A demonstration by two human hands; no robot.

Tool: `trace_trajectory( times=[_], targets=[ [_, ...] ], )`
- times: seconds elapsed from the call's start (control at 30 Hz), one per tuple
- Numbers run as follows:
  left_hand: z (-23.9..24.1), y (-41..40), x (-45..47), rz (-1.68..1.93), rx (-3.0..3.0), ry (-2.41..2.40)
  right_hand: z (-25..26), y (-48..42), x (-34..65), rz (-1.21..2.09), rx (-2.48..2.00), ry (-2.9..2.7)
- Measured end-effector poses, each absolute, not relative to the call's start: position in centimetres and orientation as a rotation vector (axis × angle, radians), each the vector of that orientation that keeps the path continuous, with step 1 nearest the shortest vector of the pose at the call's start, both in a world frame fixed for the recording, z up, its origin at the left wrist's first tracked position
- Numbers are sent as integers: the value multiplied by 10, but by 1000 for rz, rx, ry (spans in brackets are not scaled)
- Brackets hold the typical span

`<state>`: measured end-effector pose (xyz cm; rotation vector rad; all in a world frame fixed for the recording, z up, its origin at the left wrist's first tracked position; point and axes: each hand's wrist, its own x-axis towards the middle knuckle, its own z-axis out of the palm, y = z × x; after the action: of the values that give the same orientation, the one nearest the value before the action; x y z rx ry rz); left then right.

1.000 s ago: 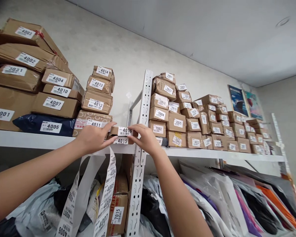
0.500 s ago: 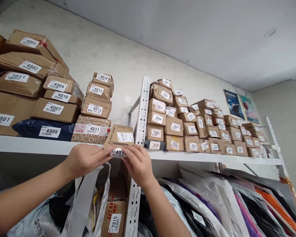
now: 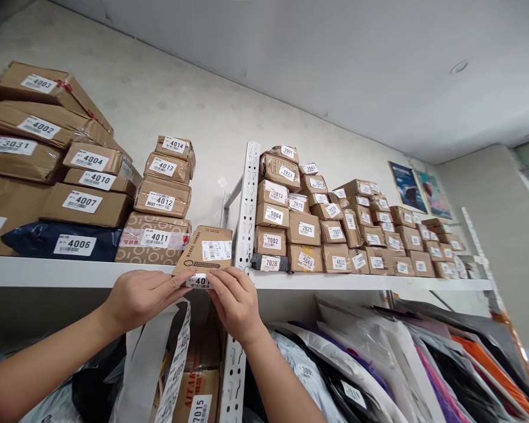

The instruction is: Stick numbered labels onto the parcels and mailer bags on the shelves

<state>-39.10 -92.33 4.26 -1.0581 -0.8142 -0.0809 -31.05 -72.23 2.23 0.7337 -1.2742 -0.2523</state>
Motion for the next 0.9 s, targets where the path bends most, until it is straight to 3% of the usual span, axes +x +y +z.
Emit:
trace_trajectory(
  times=[0.9],
  targets=[
    [40,-925,-390,-58,-1040,-845,16,-713,-334,-373,594,-1222]
  ],
)
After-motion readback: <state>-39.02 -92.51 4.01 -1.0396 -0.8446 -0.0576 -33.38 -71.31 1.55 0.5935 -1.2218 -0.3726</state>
